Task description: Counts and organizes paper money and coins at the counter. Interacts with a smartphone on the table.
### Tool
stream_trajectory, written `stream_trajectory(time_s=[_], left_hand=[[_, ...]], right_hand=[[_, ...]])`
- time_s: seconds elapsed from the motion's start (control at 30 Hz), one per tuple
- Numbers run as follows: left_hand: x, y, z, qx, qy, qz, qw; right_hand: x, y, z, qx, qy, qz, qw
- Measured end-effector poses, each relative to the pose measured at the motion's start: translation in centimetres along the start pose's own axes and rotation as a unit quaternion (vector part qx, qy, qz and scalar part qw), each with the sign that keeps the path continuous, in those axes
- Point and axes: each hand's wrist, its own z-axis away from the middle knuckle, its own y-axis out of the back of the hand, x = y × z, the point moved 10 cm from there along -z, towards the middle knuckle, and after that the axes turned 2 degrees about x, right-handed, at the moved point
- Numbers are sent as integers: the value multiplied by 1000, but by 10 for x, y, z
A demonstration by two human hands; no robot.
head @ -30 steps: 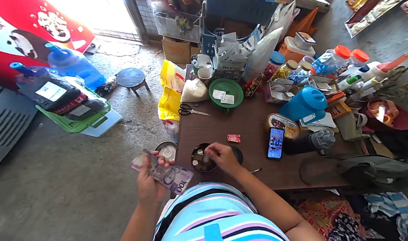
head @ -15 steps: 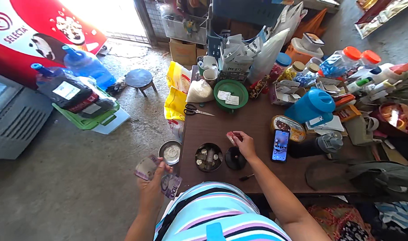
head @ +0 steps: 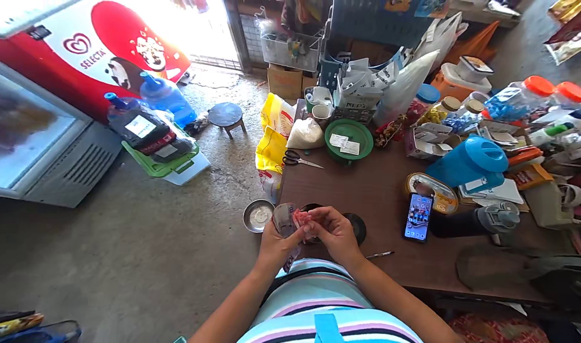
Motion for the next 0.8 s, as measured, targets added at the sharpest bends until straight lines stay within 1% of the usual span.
stream_trajectory(time_s=[0.1,0.2,0.3,0.37,0.47,0.53,0.7,0.77,0.8], left_hand=[[0,11,4,19,25,20,999],[0,18,6,44,44,28,998],[-1,15,8,23,26,20,999],[-1,8,9,-6,0,-4,1000],[2,1,11,-39,-31,-21,999],[4,3,12,-35,-35,-8,999],[-5,9,17,-16,66,73,995],[-9,8,18,-41,86,116,989],[-10,6,18,-66,91,138,984]], right_hand=[[15,3,2,13,-112,-81,990],[36,5,8,47,-222,-170,959],[49,-6,15,43,-282,-228,931],[49,-15,18,17,-281,-223,933],[40,-27,17,-65,-242,-157,955],[34,-27,16,-67,-224,-143,962],[37,-23,21,-82,-246,-225,939],[37,-24,24,-97,-246,-243,933],[36,-25,24,-103,-245,-243,933]])
